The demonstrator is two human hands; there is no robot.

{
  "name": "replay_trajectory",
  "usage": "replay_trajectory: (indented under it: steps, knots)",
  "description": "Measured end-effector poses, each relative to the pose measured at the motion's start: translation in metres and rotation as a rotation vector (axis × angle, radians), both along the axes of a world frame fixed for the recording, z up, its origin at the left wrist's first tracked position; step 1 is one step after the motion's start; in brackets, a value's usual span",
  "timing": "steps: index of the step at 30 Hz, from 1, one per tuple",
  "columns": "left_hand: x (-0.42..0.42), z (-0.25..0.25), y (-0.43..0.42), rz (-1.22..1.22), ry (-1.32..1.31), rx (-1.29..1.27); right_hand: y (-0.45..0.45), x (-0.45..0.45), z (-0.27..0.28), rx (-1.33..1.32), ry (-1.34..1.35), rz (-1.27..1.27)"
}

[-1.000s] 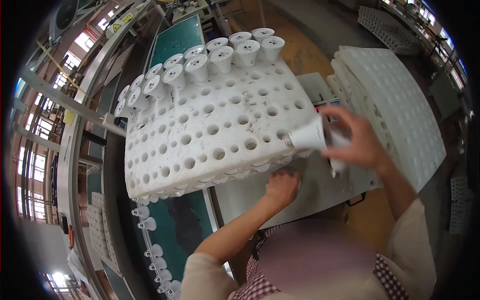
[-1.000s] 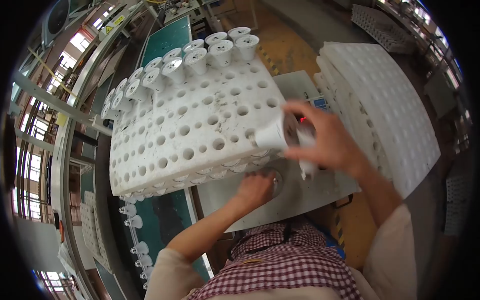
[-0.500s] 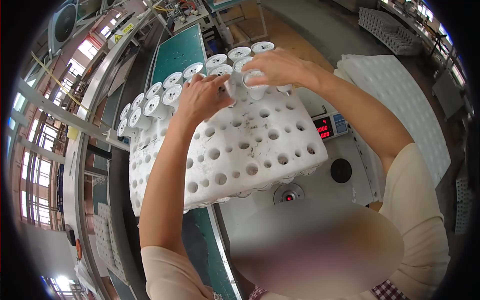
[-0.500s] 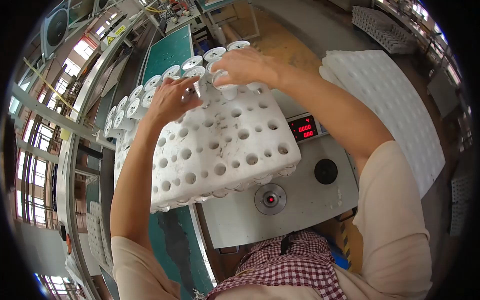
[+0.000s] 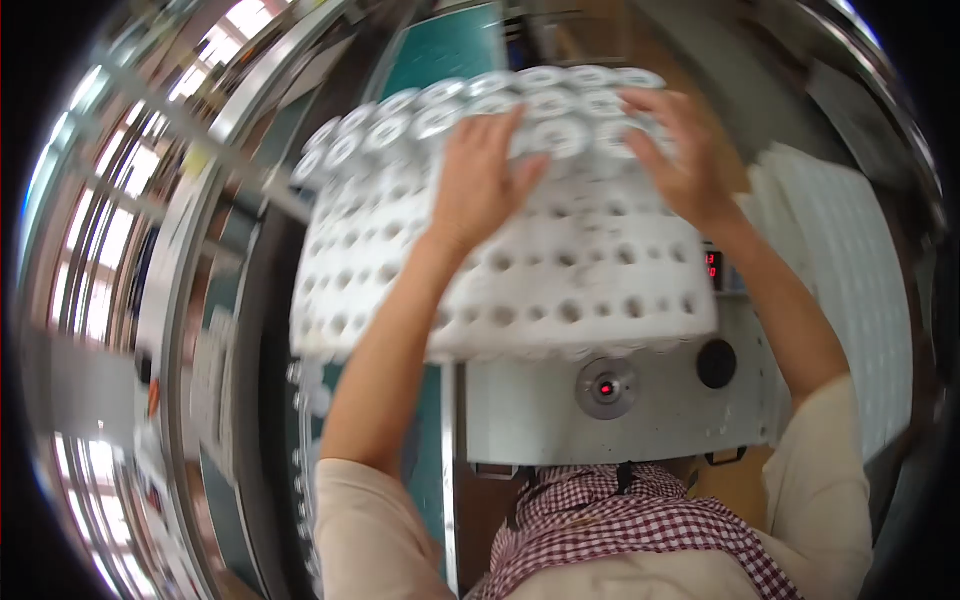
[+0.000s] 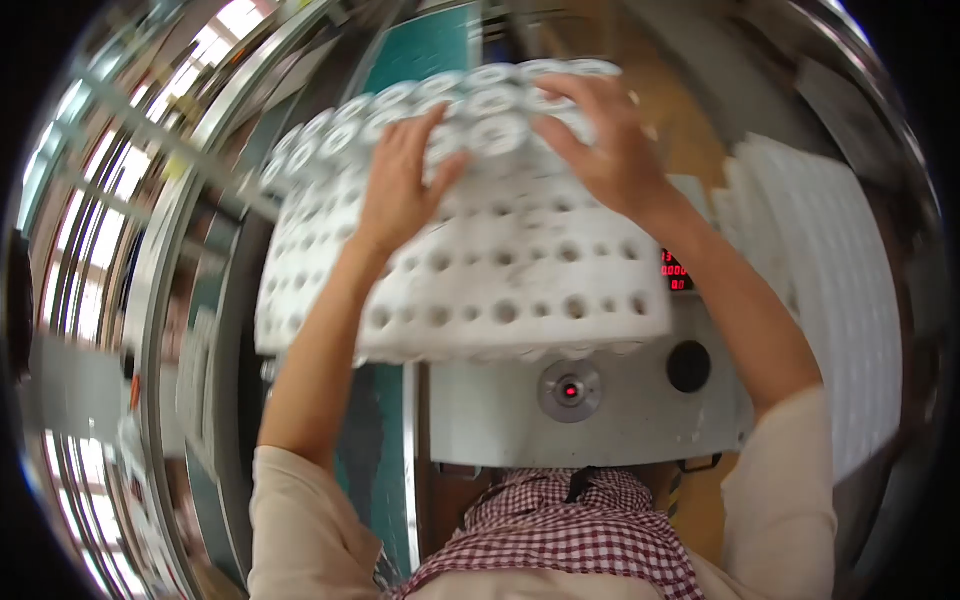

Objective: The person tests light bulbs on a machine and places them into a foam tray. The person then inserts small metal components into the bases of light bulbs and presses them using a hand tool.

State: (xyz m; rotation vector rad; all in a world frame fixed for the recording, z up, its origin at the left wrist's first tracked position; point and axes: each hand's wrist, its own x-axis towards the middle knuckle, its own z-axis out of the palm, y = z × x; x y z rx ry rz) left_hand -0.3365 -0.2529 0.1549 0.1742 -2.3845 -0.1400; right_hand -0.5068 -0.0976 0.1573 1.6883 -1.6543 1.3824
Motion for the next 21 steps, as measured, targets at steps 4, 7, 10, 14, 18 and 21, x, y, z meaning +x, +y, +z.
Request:
replay_trajectory:
  steps: [4, 7, 10, 14, 18, 21]
  knots:
    - [0.130, -0.038, 0.073, 0.038, 0.218, 0.222, 0.024, 0.117, -0.005, 0.211, -0.099, 0.555]
    - [0.236, -0.095, 0.114, 0.412, 0.145, 0.338, 0.010, 0.206, -0.049, 0.570, -0.102, 0.908]
    - [0.347, -0.141, 0.145, 0.890, 0.043, 0.417, -0.024, 0.284, -0.099, 0.934, -0.142, 1.072]
    - [0.473, -0.175, 0.181, 1.417, -0.027, 0.721, -0.089, 0.375, -0.155, 0.960, -0.090, 0.897]
    - [0.534, -0.200, 0.197, 1.607, -0.029, 0.715, -0.167, 0.438, -0.186, 1.224, -0.318, 0.492]
    - [0.547, -0.207, 0.189, 1.578, 0.004, 0.769, -0.204, 0.455, -0.214, 1.192, -0.312, 0.277]
